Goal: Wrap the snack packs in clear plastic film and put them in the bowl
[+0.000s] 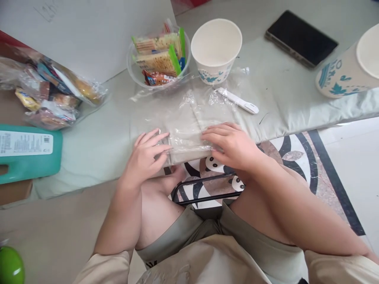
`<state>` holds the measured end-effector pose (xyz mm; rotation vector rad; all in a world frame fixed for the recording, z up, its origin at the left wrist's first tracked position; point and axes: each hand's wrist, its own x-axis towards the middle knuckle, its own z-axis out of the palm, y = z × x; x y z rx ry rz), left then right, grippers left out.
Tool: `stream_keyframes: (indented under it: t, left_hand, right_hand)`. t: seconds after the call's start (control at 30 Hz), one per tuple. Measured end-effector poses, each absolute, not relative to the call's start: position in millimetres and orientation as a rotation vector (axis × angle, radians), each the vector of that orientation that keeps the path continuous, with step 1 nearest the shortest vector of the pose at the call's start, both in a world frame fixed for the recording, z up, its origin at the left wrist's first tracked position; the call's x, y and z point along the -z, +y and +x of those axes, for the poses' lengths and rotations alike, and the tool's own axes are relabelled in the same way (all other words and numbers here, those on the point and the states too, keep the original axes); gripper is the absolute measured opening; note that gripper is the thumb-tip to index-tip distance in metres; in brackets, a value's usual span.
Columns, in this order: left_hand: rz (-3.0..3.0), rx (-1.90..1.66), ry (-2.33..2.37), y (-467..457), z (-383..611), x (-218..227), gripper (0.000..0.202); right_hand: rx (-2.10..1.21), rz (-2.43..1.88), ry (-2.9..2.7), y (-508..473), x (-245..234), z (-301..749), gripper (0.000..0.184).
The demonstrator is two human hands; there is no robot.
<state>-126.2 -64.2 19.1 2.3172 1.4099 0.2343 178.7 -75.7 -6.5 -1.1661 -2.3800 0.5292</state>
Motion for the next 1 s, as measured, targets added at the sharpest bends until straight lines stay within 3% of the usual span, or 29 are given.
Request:
stream_keyframes:
  t: [0.13,0.33,0.53,0.67,0.77,1.0]
  left_hand:
    - [2.041,-0.614,1.372,-54.6,-136.7,-13.5,0.019]
    - [1.557,-0.953,1.384,-46.3,-145.6,-7.0,0.018]
    - [1.247,-1.032,1.293,-41.8,-147.0,-3.6,0.021]
    - [1.262,-0.964,1.171,-38.4,-145.8,-6.4,0.014]
    - [1.396,-0.838,1.109,-36.8,-145.1,-7.9,0.013]
    - [1.515,-0.805,1.197,-33.2,-148.2,1.7,0.026]
  right_hand:
    - [-0.531,-1.26,-2.382,-79.3,6.2,193.9,0.05]
    - [-0.546,-1.275,-2.096,-78.3,4.2,203.0,0.012]
    - [-0.782,-1.36,-1.406,-74.3,-0.8,200.0,0.008]
    - [-0.845,-1.27,-0.963,-62.5,2.6,197.3,0.025]
    - [-0.921,-1.22,-0.893,-54.0,3.2,193.2,0.032]
    - [-0.922,-1.349,-0.833,-48.6,-1.7,180.7,0.026]
